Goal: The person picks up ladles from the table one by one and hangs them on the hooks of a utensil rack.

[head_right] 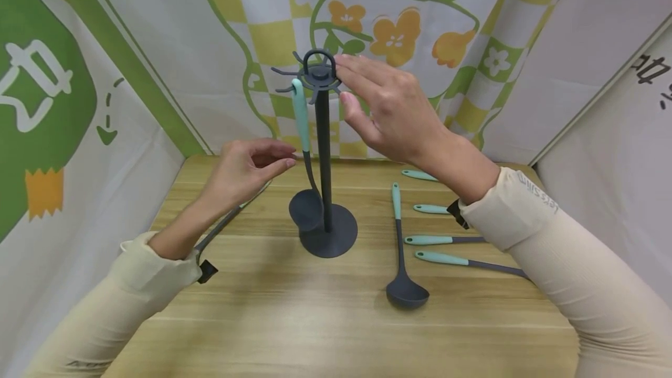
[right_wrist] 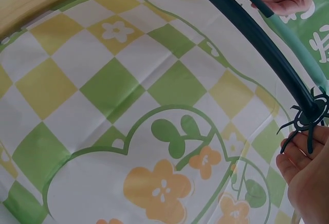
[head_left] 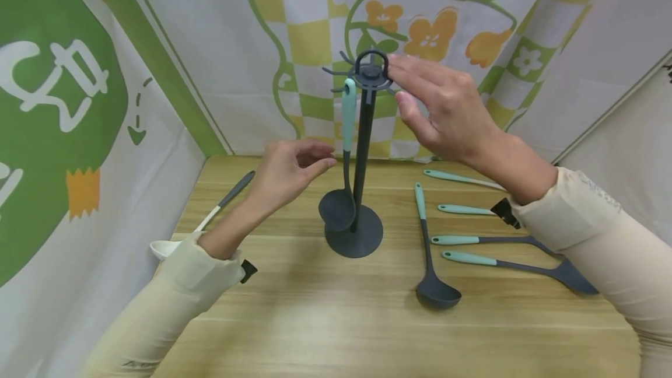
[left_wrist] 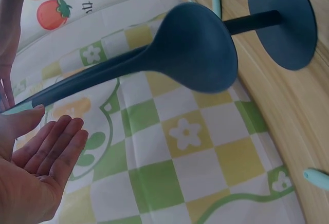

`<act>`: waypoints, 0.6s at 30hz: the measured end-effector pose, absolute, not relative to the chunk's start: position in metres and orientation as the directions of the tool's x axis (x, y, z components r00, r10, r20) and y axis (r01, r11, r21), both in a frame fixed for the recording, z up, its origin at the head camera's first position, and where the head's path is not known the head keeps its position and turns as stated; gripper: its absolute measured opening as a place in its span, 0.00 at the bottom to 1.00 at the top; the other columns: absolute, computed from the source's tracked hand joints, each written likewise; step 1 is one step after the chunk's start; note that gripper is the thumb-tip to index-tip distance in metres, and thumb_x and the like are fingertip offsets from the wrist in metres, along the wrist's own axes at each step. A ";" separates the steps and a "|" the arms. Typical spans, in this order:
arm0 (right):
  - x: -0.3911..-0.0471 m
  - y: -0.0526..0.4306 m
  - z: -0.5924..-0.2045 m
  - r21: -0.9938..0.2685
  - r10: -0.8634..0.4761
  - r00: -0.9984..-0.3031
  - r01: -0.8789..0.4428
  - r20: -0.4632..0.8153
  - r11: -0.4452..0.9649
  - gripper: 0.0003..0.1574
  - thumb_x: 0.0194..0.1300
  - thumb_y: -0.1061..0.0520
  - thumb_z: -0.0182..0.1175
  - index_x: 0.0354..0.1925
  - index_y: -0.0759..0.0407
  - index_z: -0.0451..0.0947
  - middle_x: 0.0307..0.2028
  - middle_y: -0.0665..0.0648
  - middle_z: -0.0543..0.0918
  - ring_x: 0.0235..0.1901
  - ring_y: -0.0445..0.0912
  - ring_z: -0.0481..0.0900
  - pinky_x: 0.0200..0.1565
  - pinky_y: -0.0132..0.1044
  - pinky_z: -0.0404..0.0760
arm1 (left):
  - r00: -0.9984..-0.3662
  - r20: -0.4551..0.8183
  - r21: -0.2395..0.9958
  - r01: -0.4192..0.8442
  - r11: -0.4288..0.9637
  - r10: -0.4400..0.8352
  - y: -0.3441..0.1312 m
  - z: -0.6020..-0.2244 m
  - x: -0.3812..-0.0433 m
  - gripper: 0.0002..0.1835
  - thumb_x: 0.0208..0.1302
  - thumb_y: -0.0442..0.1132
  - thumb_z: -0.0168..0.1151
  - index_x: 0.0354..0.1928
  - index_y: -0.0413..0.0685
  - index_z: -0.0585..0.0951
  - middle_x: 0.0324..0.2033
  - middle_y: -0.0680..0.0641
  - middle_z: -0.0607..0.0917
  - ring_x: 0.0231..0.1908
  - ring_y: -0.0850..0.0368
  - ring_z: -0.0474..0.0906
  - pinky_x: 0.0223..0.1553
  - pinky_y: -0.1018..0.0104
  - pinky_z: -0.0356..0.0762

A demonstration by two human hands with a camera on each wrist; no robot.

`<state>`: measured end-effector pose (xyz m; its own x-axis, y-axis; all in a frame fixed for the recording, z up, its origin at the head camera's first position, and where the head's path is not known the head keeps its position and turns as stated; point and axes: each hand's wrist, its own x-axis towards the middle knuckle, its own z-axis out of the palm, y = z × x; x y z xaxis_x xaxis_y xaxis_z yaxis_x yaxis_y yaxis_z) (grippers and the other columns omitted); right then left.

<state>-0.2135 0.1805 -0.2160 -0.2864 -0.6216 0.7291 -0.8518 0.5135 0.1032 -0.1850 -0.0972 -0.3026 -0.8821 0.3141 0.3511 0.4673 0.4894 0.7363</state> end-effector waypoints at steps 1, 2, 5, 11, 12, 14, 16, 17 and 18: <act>-0.214 0.180 -0.216 0.101 -0.619 -0.286 -0.853 0.731 0.512 0.32 0.77 0.53 0.43 0.62 0.76 0.80 0.61 0.74 0.82 0.63 0.65 0.82 0.66 0.59 0.79 | -0.882 0.351 0.730 0.469 0.497 0.316 -0.099 -0.302 -0.185 0.12 0.70 0.36 0.72 0.52 0.40 0.89 0.44 0.44 0.93 0.40 0.52 0.92 0.43 0.56 0.89; -0.214 0.180 -0.216 0.094 -0.615 -0.287 -0.855 0.735 0.511 0.32 0.77 0.53 0.44 0.62 0.75 0.80 0.61 0.74 0.82 0.63 0.65 0.82 0.67 0.58 0.78 | -0.882 0.349 0.726 0.468 0.504 0.317 -0.101 -0.302 -0.185 0.12 0.70 0.36 0.72 0.52 0.40 0.89 0.44 0.44 0.93 0.40 0.52 0.92 0.43 0.56 0.89; -0.214 0.181 -0.217 0.085 -0.611 -0.287 -0.858 0.737 0.506 0.32 0.76 0.53 0.44 0.62 0.75 0.80 0.61 0.74 0.82 0.63 0.66 0.82 0.67 0.58 0.78 | -0.887 0.337 0.716 0.459 0.527 0.315 -0.107 -0.301 -0.185 0.13 0.71 0.37 0.72 0.53 0.41 0.89 0.45 0.45 0.93 0.41 0.51 0.91 0.44 0.55 0.89; -0.214 0.183 -0.215 0.077 -0.622 -0.300 -0.860 0.723 0.504 0.32 0.76 0.53 0.44 0.62 0.75 0.80 0.62 0.73 0.82 0.63 0.66 0.81 0.69 0.58 0.76 | -0.888 0.334 0.680 0.460 0.571 0.318 -0.121 -0.303 -0.186 0.14 0.71 0.37 0.71 0.55 0.41 0.88 0.47 0.44 0.92 0.43 0.50 0.91 0.46 0.54 0.89; -0.214 0.183 -0.214 0.076 -0.624 -0.302 -0.860 0.721 0.504 0.32 0.76 0.53 0.44 0.61 0.75 0.80 0.62 0.73 0.82 0.63 0.67 0.81 0.69 0.58 0.76 | -0.886 0.339 0.672 0.464 0.577 0.318 -0.124 -0.303 -0.186 0.14 0.71 0.37 0.71 0.55 0.40 0.88 0.47 0.44 0.92 0.43 0.49 0.91 0.46 0.53 0.89; -0.214 0.184 -0.213 0.073 -0.629 -0.304 -0.862 0.716 0.501 0.32 0.77 0.53 0.44 0.61 0.75 0.80 0.62 0.73 0.82 0.63 0.67 0.81 0.69 0.58 0.76 | -0.885 0.343 0.660 0.466 0.590 0.315 -0.128 -0.304 -0.187 0.14 0.71 0.36 0.71 0.55 0.40 0.89 0.47 0.43 0.92 0.42 0.49 0.92 0.46 0.52 0.89; -0.214 0.184 -0.213 0.072 -0.633 -0.305 -0.865 0.711 0.497 0.32 0.77 0.53 0.44 0.61 0.76 0.80 0.62 0.73 0.82 0.63 0.67 0.81 0.69 0.58 0.76 | -0.886 0.343 0.650 0.464 0.602 0.312 -0.133 -0.304 -0.189 0.13 0.71 0.36 0.71 0.54 0.40 0.89 0.47 0.43 0.93 0.42 0.48 0.92 0.45 0.52 0.89; -0.214 0.184 -0.212 0.073 -0.636 -0.306 -0.865 0.708 0.497 0.32 0.77 0.53 0.44 0.61 0.76 0.80 0.62 0.73 0.82 0.63 0.67 0.81 0.69 0.59 0.76 | -0.886 0.342 0.645 0.464 0.607 0.313 -0.135 -0.304 -0.189 0.13 0.71 0.36 0.71 0.54 0.40 0.89 0.46 0.43 0.93 0.41 0.48 0.92 0.45 0.51 0.89; -0.214 0.184 -0.212 0.075 -0.639 -0.306 -0.865 0.705 0.497 0.32 0.77 0.53 0.44 0.61 0.76 0.80 0.62 0.73 0.82 0.63 0.67 0.81 0.69 0.59 0.76 | -0.885 0.342 0.641 0.466 0.610 0.316 -0.137 -0.304 -0.190 0.12 0.71 0.36 0.71 0.53 0.40 0.89 0.46 0.43 0.93 0.41 0.47 0.92 0.45 0.51 0.89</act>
